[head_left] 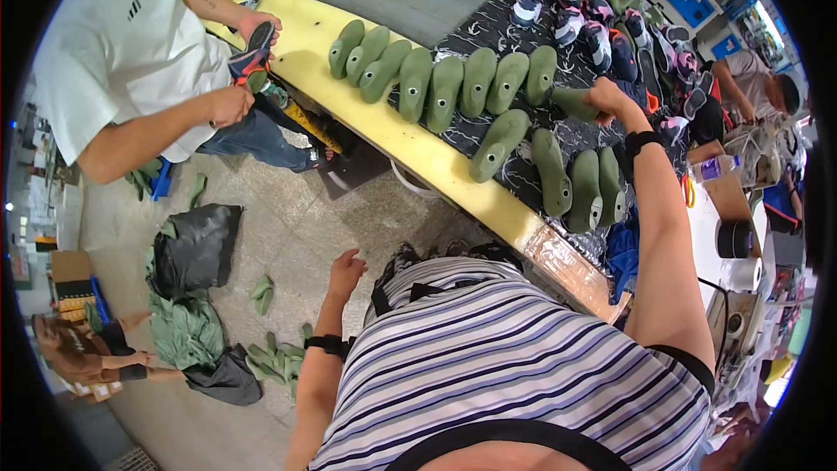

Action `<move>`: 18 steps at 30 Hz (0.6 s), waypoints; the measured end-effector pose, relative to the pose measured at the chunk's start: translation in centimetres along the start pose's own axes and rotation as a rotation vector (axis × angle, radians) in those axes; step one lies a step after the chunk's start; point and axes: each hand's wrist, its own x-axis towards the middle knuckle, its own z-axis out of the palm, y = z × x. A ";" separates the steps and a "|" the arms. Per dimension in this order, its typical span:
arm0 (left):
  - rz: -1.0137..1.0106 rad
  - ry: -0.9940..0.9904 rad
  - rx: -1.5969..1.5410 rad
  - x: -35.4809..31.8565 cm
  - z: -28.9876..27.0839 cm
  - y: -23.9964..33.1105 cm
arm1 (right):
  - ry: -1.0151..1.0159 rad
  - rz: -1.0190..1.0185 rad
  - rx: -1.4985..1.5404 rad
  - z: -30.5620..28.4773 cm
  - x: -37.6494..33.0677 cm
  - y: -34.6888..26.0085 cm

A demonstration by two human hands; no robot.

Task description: Organizing and sorting green plastic shoe lasts and shoe uppers on a workbench and the floor.

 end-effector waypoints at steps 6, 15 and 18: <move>0.450 -0.254 0.278 2.4 8.4 14.8 | -0.073 0.000 0.120 -0.7 -2.1 3.8; 0.971 -0.109 0.530 5.4 22.0 28.6 | -0.076 0.084 0.918 2.8 -7.7 9.1; 0.939 -0.179 0.706 7.4 24.4 28.4 | -0.114 0.095 1.146 1.2 -8.7 9.5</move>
